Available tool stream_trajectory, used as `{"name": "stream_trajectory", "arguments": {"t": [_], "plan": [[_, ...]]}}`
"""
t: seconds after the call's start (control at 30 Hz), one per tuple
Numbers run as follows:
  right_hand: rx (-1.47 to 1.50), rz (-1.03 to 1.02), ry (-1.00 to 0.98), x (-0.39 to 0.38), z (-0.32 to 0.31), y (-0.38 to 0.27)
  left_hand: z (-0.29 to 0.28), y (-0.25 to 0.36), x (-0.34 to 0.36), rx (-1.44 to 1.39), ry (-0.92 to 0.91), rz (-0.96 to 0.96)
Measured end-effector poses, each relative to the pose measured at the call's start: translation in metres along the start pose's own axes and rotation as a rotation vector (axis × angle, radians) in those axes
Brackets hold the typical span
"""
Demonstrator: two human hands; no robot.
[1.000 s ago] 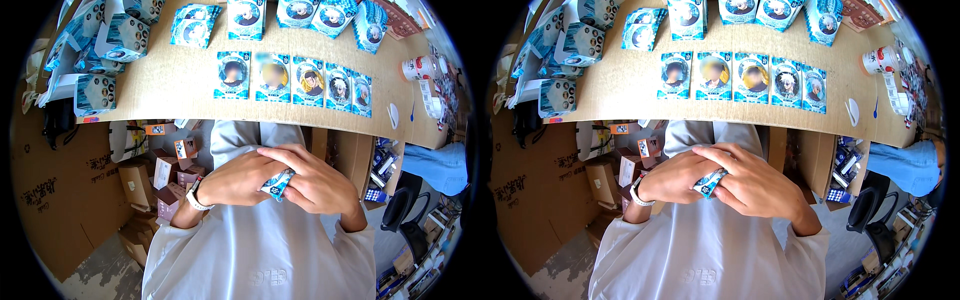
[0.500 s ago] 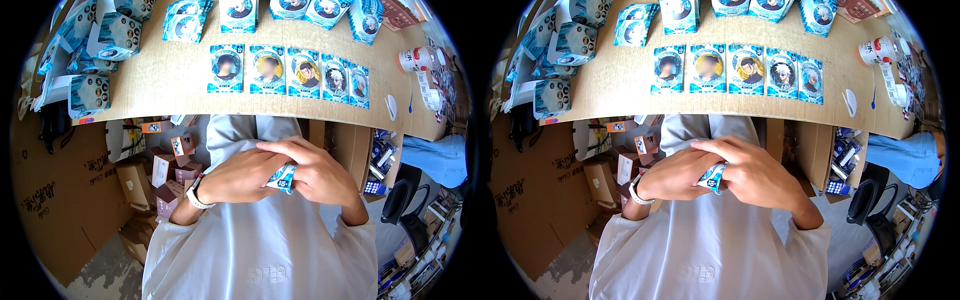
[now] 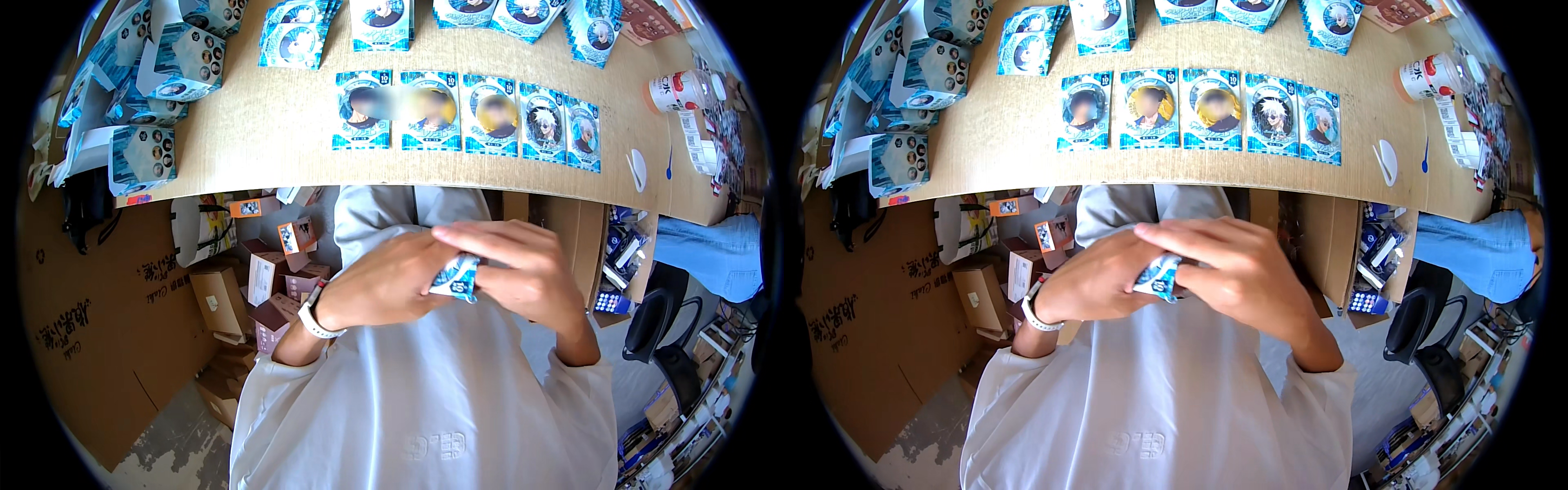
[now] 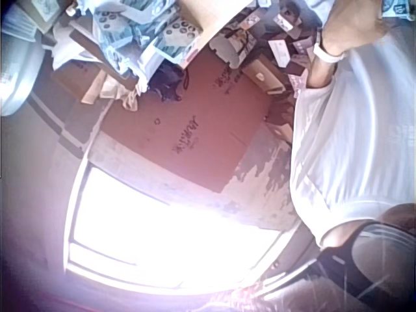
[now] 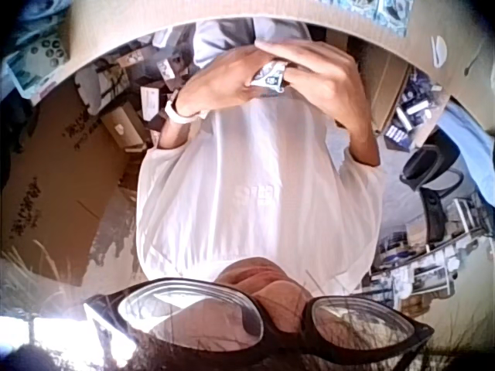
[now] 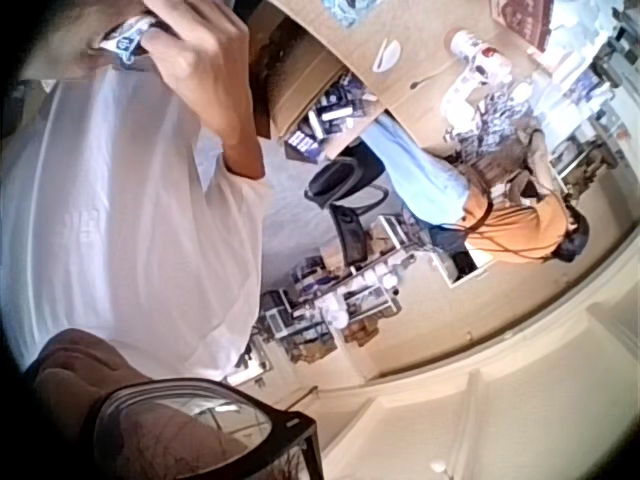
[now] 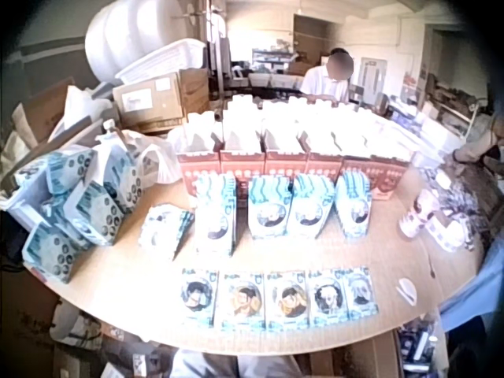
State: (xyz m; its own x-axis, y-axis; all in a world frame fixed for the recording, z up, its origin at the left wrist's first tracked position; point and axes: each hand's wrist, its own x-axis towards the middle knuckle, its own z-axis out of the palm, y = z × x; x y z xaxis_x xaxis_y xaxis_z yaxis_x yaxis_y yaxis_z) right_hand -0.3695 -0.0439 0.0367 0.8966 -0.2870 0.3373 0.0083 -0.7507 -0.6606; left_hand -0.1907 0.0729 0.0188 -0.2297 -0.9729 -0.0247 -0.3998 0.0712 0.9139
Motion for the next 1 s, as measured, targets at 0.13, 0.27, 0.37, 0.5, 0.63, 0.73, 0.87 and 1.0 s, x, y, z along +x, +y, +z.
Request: {"name": "stream_trajectory", "arguments": {"t": [0.13,0.27,0.37,0.5,0.63,0.73,0.87,1.0], "plan": [[-0.058,0.012,0.062,-0.005,-0.02,-0.001,-0.014,0.003,0.001,-0.044,0.003,-0.018],[-0.155,-0.038,0.136,-0.002,-0.023,0.001,-0.018,0.005,0.001,-0.027,-0.023,-0.018],[-0.185,0.027,0.205,0.001,-0.023,-0.006,-0.015,-0.005,-0.003,-0.098,0.015,0.029],[-0.166,0.04,0.154,-0.011,-0.02,0.005,-0.014,0.0,-0.003,-0.293,-0.014,-0.143],[0.147,0.145,0.199,-0.011,-0.017,0.009,-0.009,-0.004,-0.003,-0.416,0.048,-0.15],[0.246,0.236,0.188,-0.021,-0.028,0.017,-0.014,0.0,-0.004,-0.464,0.02,-0.242],[0.498,0.329,0.183,-0.02,-0.028,0.017,-0.009,-0.002,-0.004,-0.433,0.095,-0.313],[0.62,0.514,0.294,-0.025,-0.017,0.015,-0.009,-0.002,-0.002,-0.21,0.166,-0.33]]}}
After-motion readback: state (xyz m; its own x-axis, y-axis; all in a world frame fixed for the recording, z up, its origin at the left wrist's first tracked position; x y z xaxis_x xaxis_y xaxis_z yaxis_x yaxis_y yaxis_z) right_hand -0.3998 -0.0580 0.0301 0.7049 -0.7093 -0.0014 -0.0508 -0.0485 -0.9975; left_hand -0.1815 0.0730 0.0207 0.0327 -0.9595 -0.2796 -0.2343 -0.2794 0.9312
